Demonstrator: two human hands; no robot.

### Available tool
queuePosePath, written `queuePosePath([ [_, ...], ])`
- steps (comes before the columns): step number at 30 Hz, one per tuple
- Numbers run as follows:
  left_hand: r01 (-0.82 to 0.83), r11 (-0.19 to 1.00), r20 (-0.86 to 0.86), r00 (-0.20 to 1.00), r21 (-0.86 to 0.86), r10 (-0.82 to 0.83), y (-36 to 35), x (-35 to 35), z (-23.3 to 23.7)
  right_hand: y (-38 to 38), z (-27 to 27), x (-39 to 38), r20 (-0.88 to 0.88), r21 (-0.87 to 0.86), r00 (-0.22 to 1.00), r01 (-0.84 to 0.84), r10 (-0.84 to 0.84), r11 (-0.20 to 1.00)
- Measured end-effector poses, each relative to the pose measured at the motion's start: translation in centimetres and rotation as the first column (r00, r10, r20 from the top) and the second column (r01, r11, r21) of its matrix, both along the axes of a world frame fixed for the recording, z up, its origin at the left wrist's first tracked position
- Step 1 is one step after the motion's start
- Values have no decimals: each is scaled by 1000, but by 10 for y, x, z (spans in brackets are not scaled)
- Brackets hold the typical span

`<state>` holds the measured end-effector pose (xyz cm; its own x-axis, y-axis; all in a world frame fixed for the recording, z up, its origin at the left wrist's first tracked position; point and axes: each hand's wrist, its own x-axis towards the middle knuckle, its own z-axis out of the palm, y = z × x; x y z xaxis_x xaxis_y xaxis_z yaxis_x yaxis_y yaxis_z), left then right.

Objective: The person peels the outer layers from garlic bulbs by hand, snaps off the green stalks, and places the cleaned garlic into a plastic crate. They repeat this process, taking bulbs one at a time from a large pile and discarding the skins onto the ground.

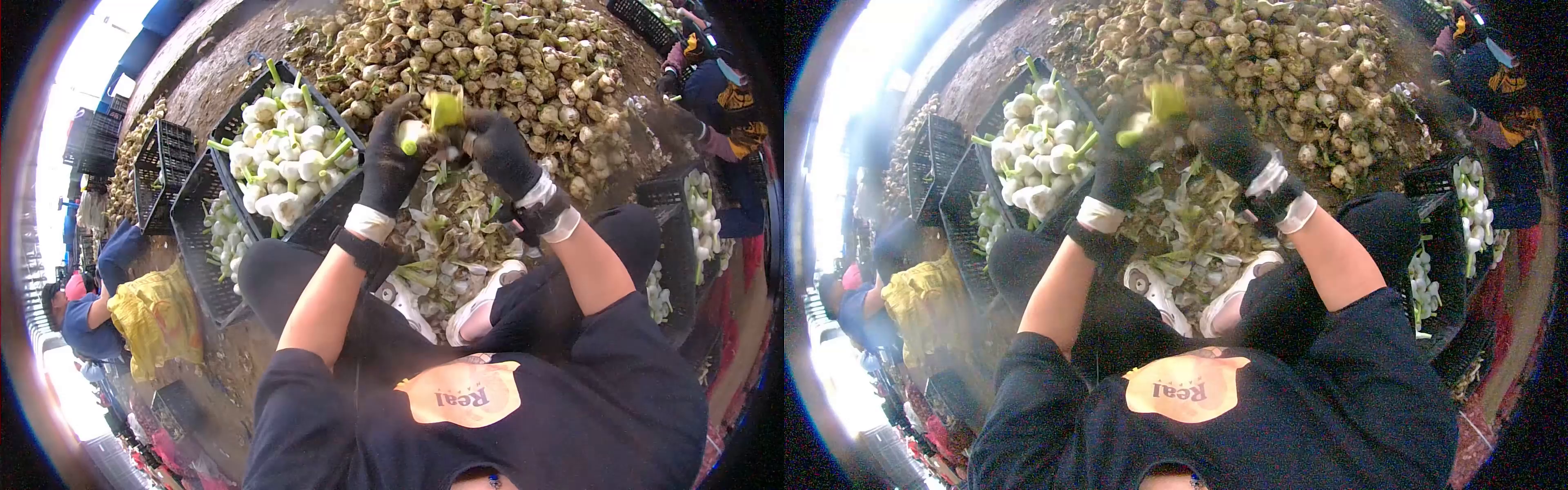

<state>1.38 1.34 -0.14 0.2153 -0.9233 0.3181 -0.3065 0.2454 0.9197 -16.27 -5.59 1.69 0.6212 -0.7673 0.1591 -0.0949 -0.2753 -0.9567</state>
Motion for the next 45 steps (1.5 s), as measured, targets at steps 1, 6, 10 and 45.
queuePosePath([
  [1,-46,998,66,997,-34,48,-2,-1,3,-1,1,2,-118,-248,981,122,-155,961],
  [6,228,973,-191,957,23,-219,13,-8,25,-3,1,7,-81,-310,959,236,-272,921],
  [10,304,904,-333,922,301,-199,15,-5,18,-13,-26,5,-231,-417,912,221,-338,882],
  [45,-171,985,-36,985,-31,170,11,39,27,-12,-101,-33,-498,-212,815,-444,295,871],
])
